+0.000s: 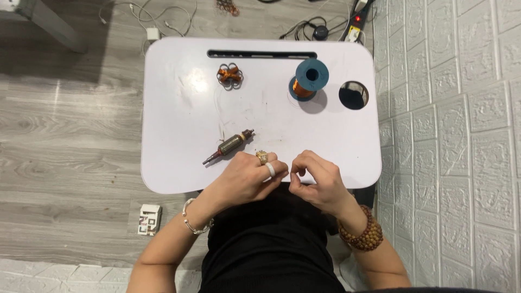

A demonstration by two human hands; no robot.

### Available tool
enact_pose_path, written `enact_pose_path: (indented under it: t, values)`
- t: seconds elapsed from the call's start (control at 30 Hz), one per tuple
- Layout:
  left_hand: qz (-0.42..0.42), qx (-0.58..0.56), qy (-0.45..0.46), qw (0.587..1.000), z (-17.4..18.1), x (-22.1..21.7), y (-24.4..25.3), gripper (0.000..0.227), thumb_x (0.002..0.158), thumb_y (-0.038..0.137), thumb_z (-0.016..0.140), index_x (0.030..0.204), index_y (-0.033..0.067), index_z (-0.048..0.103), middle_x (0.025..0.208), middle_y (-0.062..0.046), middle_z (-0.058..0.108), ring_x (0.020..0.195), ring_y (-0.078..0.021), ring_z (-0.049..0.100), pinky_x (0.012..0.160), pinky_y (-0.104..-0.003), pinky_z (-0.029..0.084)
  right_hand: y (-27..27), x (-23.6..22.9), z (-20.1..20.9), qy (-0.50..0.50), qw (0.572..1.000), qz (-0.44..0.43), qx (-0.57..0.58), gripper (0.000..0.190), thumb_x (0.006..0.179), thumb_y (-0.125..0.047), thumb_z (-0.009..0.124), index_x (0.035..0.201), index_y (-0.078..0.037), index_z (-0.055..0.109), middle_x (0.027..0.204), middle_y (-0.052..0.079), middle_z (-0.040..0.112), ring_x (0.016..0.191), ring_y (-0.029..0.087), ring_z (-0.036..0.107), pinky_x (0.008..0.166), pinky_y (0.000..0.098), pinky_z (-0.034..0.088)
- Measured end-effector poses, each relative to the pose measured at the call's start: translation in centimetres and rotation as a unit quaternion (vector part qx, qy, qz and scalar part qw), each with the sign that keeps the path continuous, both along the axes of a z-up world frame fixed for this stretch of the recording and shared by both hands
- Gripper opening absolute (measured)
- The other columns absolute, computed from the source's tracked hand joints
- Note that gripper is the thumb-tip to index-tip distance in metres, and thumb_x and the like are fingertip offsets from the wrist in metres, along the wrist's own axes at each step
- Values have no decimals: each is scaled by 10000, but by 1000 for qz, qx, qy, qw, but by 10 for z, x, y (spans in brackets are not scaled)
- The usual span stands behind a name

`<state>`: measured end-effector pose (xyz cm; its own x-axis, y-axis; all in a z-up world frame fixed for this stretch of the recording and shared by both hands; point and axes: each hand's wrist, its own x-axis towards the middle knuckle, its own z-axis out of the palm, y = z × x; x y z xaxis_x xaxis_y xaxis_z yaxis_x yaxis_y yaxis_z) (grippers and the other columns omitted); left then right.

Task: Manual winding of copper wire onto a small electric motor armature, carefully threading the wire through the slots.

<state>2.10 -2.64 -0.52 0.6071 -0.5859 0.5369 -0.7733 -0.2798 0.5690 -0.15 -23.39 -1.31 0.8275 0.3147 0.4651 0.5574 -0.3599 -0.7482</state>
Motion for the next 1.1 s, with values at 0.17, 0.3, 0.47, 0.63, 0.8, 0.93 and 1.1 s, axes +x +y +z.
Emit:
enact_pose_path:
  t: [0.17, 0.3, 0.47, 0.63, 0.8, 0.93, 1.1]
  values:
    - [-15, -39, 57, 998, -3, 3, 17, 91, 955, 128, 555, 972, 116, 644, 669, -40, 492, 571, -301, 618, 522, -354, 516, -13, 3, -2, 4, 1000, -12, 7, 87, 838, -4, 704, 805, -56, 643, 686, 64, 612, 554, 231, 562, 523, 311, 502]
    - [10, -32, 62, 998, 3, 7, 23, 132, 979, 111, 569, 1013, 110, 696, 659, -14, 515, 546, -250, 611, 547, -306, 524, -22, 5, 5, 14, 999, -29, 23, 108, 833, 70, 677, 802, -26, 639, 706, 68, 640, 576, 204, 548, 561, 296, 504]
    - [25, -15, 29, 999, 8, 4, 14, 112, 993, 132, 585, 1001, 113, 694, 650, -9, 474, 540, -248, 598, 521, -322, 518, -12, 1, 15, 17, 998, -4, 54, 101, 846, 8, 695, 938, 34, 665, 802, 130, 665, 690, 266, 632, 648, 364, 545]
    - [29, -12, 18, 999, 11, 3, 7, 72, 982, 138, 629, 981, 107, 694, 648, -6, 467, 533, -232, 590, 515, -302, 518, 7, -1, 20, 7, 999, 6, 39, 156, 791, 80, 729, 936, 36, 691, 785, 114, 698, 681, 281, 684, 647, 363, 576]
    - [29, -28, 40, 998, 7, 4, 12, 61, 972, 111, 645, 1008, 101, 692, 674, -22, 469, 555, -243, 590, 529, -317, 524, 9, -2, 19, 6, 998, -4, 55, 105, 828, 117, 687, 871, 21, 686, 676, 80, 656, 587, 213, 628, 591, 313, 559]
    - [26, -48, 67, 996, 0, 0, 10, 65, 932, 93, 691, 996, 104, 702, 675, -17, 481, 550, -223, 584, 531, -301, 520, 7, 1, 12, 17, 998, 3, 61, 93, 822, 97, 708, 859, 17, 682, 675, 82, 655, 591, 222, 634, 588, 321, 557]
    - [36, -64, 67, 995, -11, -2, 7, 72, 921, 119, 701, 992, 109, 701, 680, -3, 472, 565, -220, 587, 540, -307, 519, 11, 1, 7, 26, 997, 11, 72, 99, 821, 84, 706, 832, -1, 656, 635, 65, 622, 565, 200, 604, 566, 312, 547]
